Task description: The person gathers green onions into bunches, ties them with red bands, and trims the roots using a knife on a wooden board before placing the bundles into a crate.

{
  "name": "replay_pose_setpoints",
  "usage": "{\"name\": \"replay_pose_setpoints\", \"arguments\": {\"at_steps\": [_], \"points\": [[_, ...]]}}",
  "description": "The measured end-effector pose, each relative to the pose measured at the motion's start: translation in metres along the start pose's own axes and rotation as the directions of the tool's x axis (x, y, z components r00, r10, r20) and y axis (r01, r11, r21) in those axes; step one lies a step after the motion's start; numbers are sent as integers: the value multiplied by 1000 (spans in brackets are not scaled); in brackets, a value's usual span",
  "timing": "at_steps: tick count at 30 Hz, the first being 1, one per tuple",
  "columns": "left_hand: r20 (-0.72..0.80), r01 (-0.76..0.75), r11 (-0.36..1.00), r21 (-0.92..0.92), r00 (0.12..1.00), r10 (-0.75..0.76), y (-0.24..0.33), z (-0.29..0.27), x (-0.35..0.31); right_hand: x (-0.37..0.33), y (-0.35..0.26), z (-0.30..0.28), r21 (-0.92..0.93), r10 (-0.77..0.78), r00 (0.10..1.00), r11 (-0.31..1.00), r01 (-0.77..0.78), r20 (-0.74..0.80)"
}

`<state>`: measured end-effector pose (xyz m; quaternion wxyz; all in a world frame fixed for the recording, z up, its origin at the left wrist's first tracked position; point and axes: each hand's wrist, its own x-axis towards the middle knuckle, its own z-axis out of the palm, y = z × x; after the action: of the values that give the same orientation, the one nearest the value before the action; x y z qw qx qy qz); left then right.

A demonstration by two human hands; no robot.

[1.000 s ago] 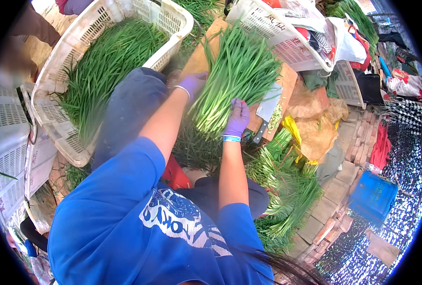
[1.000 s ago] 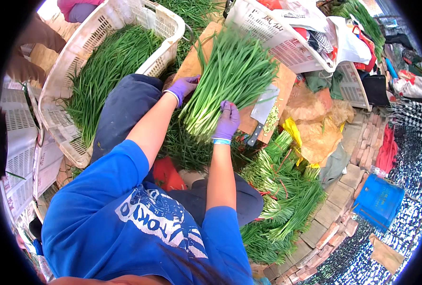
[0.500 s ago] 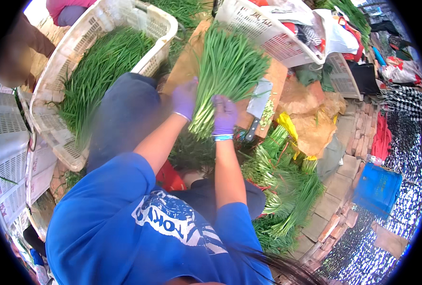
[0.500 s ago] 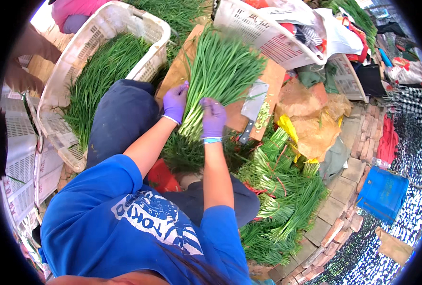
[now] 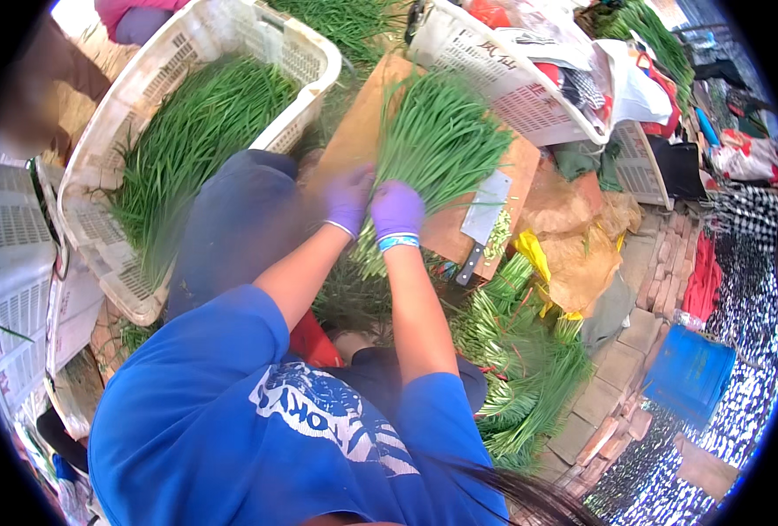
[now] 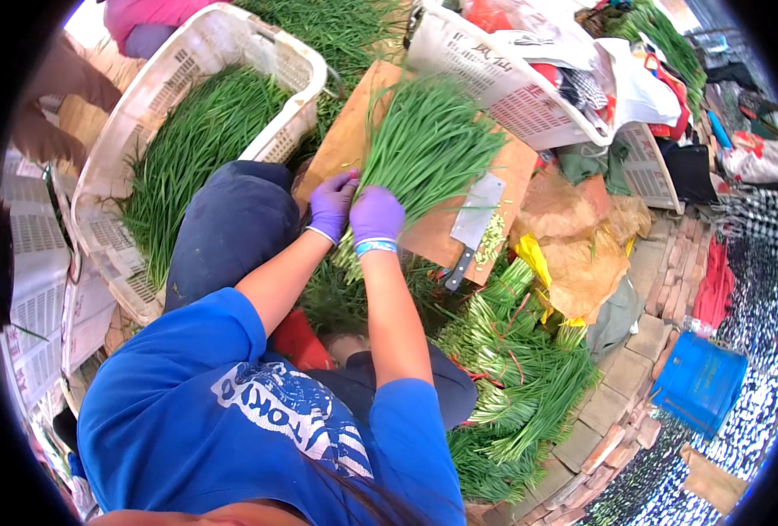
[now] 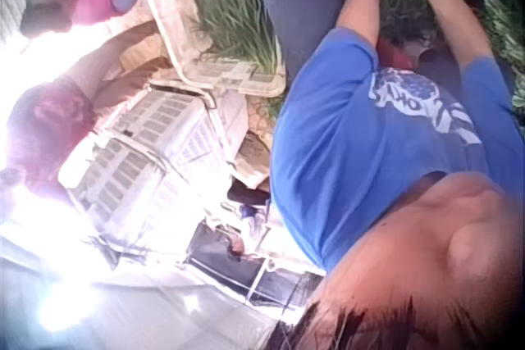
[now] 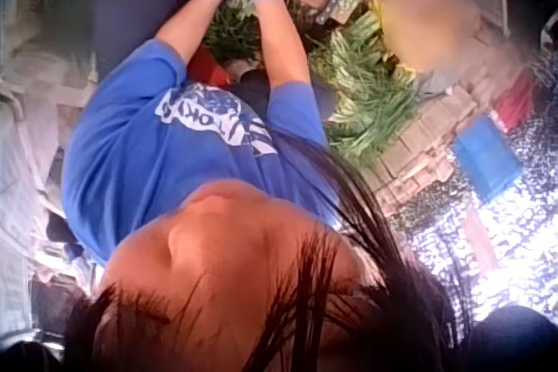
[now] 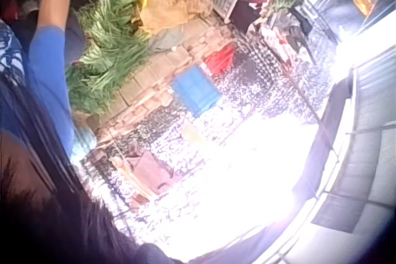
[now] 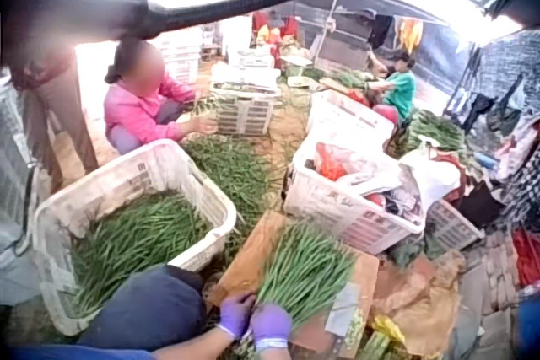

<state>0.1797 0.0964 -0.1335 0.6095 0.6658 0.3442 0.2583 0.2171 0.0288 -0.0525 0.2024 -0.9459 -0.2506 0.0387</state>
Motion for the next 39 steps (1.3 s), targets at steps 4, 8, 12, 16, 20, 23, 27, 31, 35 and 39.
{"name": "replay_pose_setpoints", "arguments": {"at_steps": [4,8,12,16,20,23,27,31,35,39], "points": [[135,171,982,74,974,-180,21,-2,-3,6,0,2,-97,125,990,988,-118,71],[123,91,978,190,986,-116,31,-3,-2,20,-12,-7,-152,172,974,977,-149,149],[152,68,981,181,984,-96,32,-2,-5,18,-10,-7,-184,197,964,969,-164,177],[182,68,983,172,978,-100,32,-2,-6,17,-10,-7,-194,211,964,965,-179,160],[140,34,999,31,989,-38,11,3,-2,25,-14,-6,-213,212,954,963,-167,213],[136,103,992,-70,986,-93,-2,6,0,29,-3,7,-189,171,955,974,-126,242],[197,281,959,33,939,-282,20,-4,2,30,12,1,-127,77,947,991,-39,311],[152,225,973,-54,965,-215,-4,-1,7,36,10,-4,-104,72,907,994,-32,415],[142,177,984,-7,974,-174,-5,2,5,41,13,-2,-115,35,898,993,17,439],[125,191,973,-129,977,-175,-12,5,3,34,11,1,-77,106,928,993,-84,356]]}}
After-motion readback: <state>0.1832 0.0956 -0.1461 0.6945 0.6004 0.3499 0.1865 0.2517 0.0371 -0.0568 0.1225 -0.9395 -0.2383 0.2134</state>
